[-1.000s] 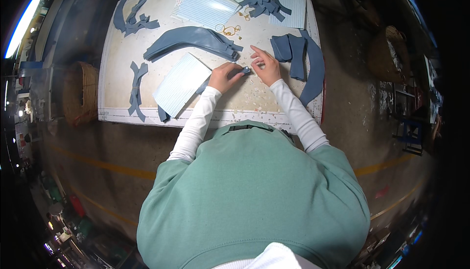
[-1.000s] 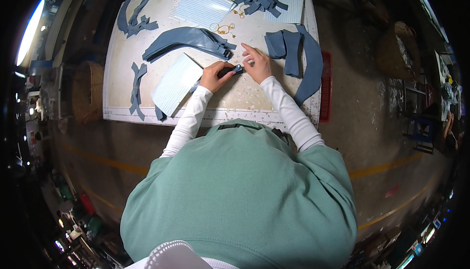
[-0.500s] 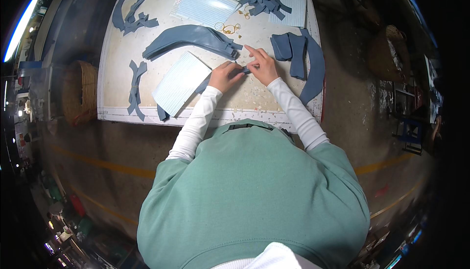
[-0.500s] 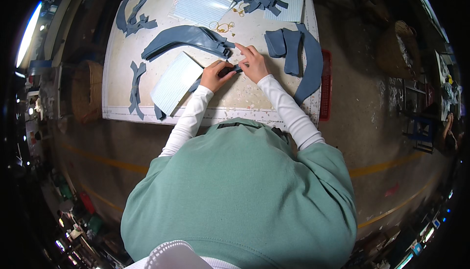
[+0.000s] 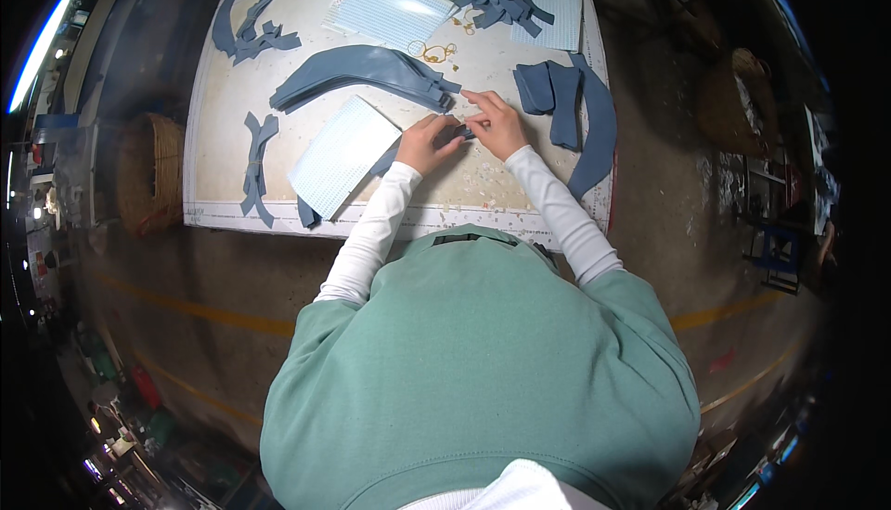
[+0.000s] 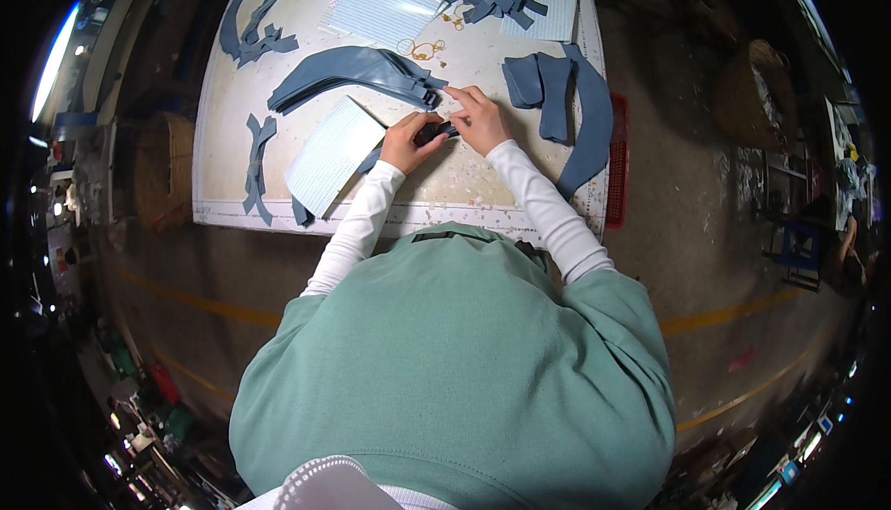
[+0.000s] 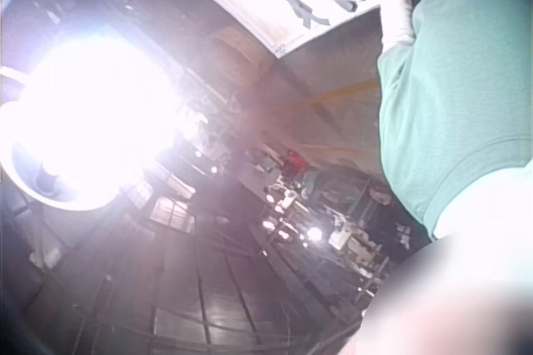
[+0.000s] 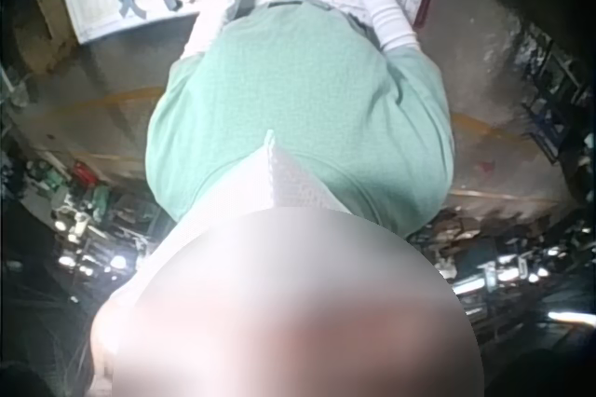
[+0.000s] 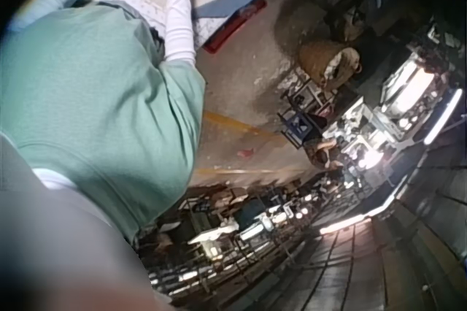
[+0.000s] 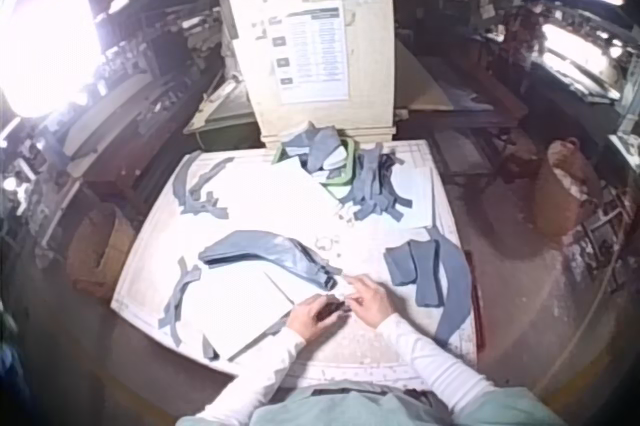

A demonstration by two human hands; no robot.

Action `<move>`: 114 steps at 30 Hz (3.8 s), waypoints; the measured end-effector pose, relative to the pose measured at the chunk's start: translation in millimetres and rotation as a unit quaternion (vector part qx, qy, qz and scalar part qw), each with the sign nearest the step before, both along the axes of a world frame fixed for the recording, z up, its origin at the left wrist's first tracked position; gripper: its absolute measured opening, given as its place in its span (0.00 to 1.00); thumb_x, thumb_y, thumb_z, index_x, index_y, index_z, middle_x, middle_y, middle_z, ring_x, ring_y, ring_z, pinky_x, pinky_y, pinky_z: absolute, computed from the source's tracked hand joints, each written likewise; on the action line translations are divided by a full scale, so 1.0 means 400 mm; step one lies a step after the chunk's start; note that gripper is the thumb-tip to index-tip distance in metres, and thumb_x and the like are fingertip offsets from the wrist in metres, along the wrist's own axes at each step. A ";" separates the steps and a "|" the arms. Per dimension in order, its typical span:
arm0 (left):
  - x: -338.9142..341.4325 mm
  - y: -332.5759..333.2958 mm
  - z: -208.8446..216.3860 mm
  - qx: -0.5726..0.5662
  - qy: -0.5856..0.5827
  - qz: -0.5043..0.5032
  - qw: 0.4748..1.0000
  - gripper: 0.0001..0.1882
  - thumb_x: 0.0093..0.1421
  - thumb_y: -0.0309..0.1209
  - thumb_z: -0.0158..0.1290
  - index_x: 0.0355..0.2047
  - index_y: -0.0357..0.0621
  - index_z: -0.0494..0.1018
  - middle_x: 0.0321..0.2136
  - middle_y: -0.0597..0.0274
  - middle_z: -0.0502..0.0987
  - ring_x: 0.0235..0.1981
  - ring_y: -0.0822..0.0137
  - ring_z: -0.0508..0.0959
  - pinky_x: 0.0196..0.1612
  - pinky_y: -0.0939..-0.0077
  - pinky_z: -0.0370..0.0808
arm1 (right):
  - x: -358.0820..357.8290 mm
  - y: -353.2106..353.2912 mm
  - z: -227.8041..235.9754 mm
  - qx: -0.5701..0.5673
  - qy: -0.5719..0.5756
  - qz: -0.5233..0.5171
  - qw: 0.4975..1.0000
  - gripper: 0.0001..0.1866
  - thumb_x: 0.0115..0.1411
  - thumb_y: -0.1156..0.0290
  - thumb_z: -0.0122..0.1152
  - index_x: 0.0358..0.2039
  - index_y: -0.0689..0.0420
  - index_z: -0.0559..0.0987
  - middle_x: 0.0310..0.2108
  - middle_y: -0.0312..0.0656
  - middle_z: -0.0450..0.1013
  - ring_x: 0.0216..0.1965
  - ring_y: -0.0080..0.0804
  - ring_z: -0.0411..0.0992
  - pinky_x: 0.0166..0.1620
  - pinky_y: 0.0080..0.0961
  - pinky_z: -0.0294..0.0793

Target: The person assembles gray plastic components on a white worktable, repeatedly picking up pieces, aligning them, and pressing them together. They occasionally place a small white grid sheet between parts and adjust the arrangement of assembled sections.

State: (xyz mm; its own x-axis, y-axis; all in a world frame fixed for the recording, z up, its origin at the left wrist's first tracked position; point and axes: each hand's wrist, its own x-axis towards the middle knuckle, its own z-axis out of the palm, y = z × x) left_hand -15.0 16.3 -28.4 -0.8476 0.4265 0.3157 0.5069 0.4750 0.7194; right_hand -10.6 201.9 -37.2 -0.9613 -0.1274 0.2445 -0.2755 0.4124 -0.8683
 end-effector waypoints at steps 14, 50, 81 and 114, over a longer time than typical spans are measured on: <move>-0.001 0.003 0.006 0.014 0.003 0.002 1.000 0.11 0.51 0.28 0.59 0.36 0.44 0.75 0.29 0.55 0.77 0.30 0.55 0.79 0.33 0.67 0.75 | 0.003 -0.001 0.050 -0.060 -0.048 0.067 0.995 0.41 0.46 0.92 0.49 0.61 0.45 0.63 0.53 0.44 0.59 0.49 0.40 0.71 0.44 0.24 0.78; -0.005 -0.004 0.003 0.017 -0.021 -0.001 1.000 0.10 0.50 0.30 0.61 0.32 0.44 0.75 0.27 0.56 0.77 0.27 0.56 0.79 0.31 0.67 0.75 | -0.013 0.014 -0.003 -0.033 -0.014 -0.007 0.999 0.30 0.54 0.87 0.53 0.58 0.51 0.67 0.48 0.42 0.68 0.44 0.32 0.75 0.37 0.20 0.78; 0.084 -0.244 0.132 -0.149 -0.222 0.064 0.962 0.11 0.59 0.35 0.51 0.38 0.45 0.77 0.25 0.57 0.79 0.25 0.64 0.79 0.33 0.72 0.74 | 0.125 0.099 -0.011 -0.209 -0.349 0.006 0.914 0.08 0.60 0.76 0.58 0.38 0.66 0.78 0.36 0.38 0.77 0.32 0.22 0.76 0.34 0.14 0.77; 0.041 -0.172 0.426 -0.009 -0.089 -0.035 0.995 0.05 0.58 0.28 0.57 0.31 0.39 0.75 0.25 0.62 0.79 0.27 0.72 0.80 0.34 0.79 0.76 | 0.060 -0.036 0.383 -0.035 0.023 0.137 0.990 0.14 0.54 0.72 0.64 0.43 0.56 0.79 0.38 0.37 0.75 0.37 0.21 0.73 0.36 0.16 0.73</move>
